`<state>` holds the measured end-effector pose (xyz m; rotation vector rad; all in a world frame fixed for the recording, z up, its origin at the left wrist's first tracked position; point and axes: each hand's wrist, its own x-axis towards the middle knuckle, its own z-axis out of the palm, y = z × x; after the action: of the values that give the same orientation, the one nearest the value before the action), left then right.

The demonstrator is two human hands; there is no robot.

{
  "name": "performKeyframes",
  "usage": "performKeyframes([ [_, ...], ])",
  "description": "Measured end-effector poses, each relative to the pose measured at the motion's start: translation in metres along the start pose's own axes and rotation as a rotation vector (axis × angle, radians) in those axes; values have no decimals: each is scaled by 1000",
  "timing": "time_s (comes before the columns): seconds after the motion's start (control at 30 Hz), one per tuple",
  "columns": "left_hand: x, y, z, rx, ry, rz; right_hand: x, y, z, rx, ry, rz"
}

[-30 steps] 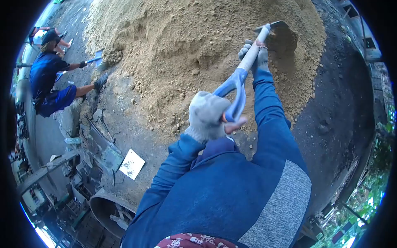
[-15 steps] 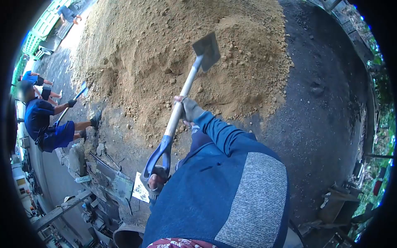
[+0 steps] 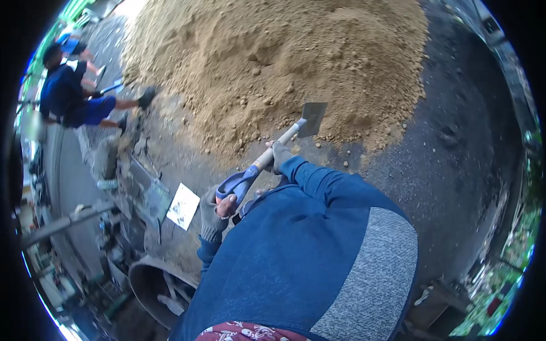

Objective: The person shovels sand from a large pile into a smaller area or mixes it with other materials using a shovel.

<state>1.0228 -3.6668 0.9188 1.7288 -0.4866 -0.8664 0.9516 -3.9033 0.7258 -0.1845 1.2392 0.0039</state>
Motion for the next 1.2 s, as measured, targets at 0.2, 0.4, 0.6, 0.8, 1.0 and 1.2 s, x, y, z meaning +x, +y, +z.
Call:
performKeyframes([
  [0.2, -28, -14, 32, -286, 60, -163, 12, 3, -14, -65, -39, 57],
  [0.4, -49, -18, 69, -533, 97, -113, 19, -7, -6, -94, -94, 31],
  [0.6, -101, -30, 34, -714, 362, 8, -4, 4, 43, -70, -336, -164],
  [0.8, -160, -90, -1, -1289, 469, 78, -41, 38, 114, -121, -602, -152],
  [1.0, -210, -184, -37, -1412, 537, 63, 23, 131, 131, -329, -492, -189],
  [1.2, -219, -102, -85, -1072, 688, -120, -4, 159, 152, -189, -249, -57],
])
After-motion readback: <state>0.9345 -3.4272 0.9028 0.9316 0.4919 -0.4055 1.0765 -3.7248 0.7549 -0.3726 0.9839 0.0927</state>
